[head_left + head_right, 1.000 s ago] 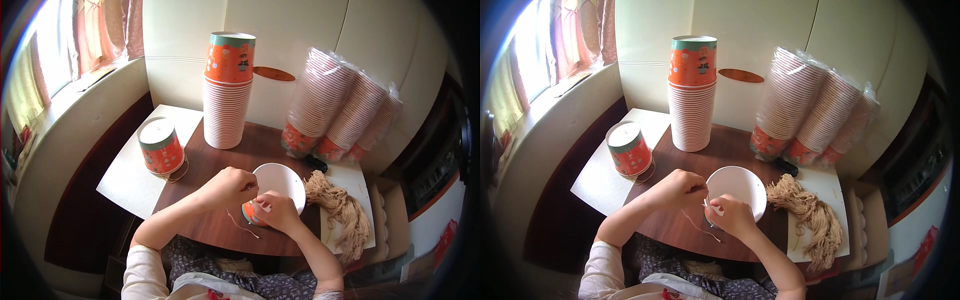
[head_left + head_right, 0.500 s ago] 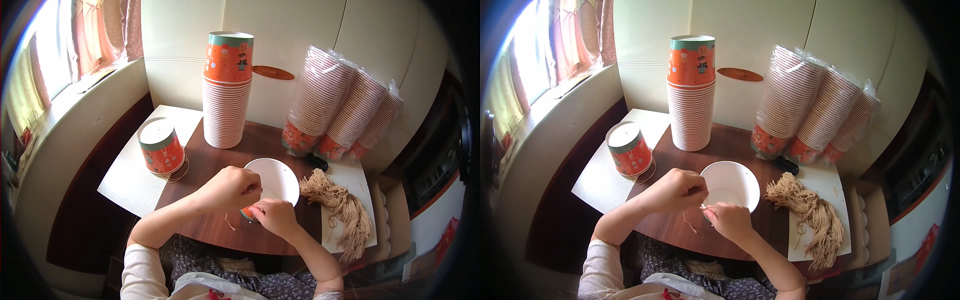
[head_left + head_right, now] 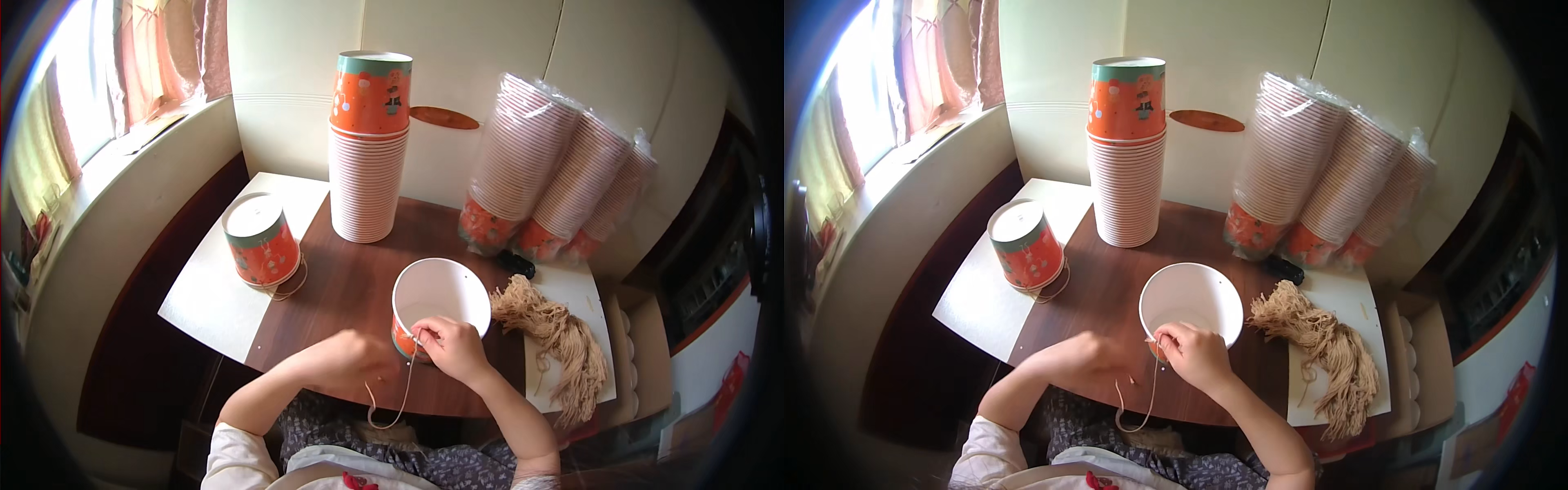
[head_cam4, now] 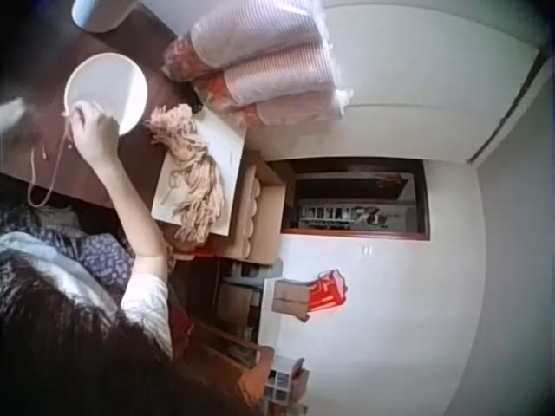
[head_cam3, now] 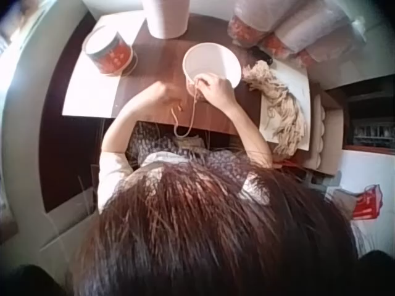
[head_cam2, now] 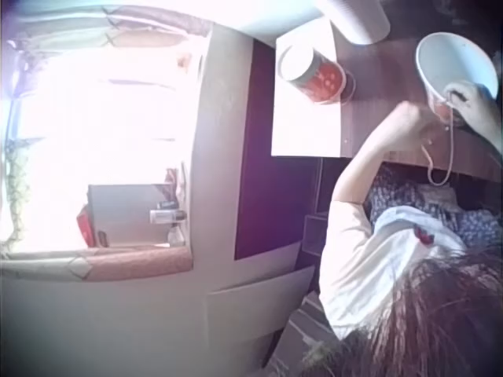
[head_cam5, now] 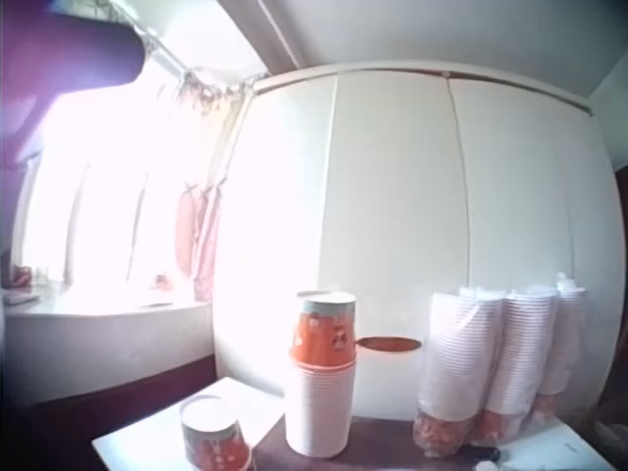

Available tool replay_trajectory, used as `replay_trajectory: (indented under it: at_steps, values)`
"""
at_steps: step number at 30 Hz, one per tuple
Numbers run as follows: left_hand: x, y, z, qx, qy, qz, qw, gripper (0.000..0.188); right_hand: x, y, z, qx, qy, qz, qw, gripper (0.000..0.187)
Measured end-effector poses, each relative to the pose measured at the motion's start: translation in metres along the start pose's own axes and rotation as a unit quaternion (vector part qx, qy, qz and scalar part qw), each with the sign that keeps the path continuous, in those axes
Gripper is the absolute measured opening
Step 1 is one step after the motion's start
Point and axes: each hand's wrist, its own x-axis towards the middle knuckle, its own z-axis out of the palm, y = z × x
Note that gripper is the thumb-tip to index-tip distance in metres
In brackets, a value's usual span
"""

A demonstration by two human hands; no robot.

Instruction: Attaching handles or strings to paper buckets for packaging.

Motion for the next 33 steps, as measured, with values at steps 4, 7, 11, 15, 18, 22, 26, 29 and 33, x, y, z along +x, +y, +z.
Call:
replay_trajectory:
  at_steps: [4, 7, 11, 15, 18, 22, 26, 29, 33]
  values:
    - [0.012, -0.027, 0.031, 0.071, 0.219, -0.022, 0.973, 0.021, 0.0, 0.0, 0.003, 0.026, 0.019, -0.005, 0.999, 0.004]
    - [0.015, -0.035, 0.045, 0.07, 0.24, -0.034, 0.968, 0.024, 0.001, -0.001, 0.004, 0.023, 0.019, -0.022, 0.999, 0.004]
    - [0.02, -0.039, 0.052, 0.133, 0.27, 0.002, 0.954, 0.02, 0.0, -0.002, 0.002, 0.023, 0.012, -0.034, 0.999, 0.004]
    - [0.023, -0.04, 0.052, 0.182, 0.288, 0.066, 0.938, 0.016, 0.0, 0.002, 0.004, 0.024, 0.012, -0.019, 0.999, 0.004]
    - [0.025, -0.037, 0.046, 0.223, 0.289, 0.091, 0.927, 0.015, 0.0, 0.003, 0.003, 0.011, 0.005, -0.019, 1.0, 0.004]
    - [0.027, -0.037, 0.043, 0.221, 0.252, 0.087, 0.938, 0.019, -0.001, 0.004, 0.0, -0.015, 0.002, -0.044, 0.999, 0.004]
    - [0.029, -0.039, 0.043, 0.206, 0.235, 0.072, 0.947, 0.017, -0.002, 0.006, 0.0, -0.032, 0.005, -0.052, 0.998, 0.003]
    - [0.029, -0.04, 0.043, 0.19, 0.238, 0.059, 0.951, 0.015, -0.003, 0.008, 0.0, -0.062, -0.005, -0.059, 0.996, 0.003]
    - [0.029, -0.037, 0.043, 0.157, 0.221, 0.055, 0.961, 0.017, -0.002, 0.007, -0.001, -0.065, 0.004, -0.076, 0.995, 0.004]
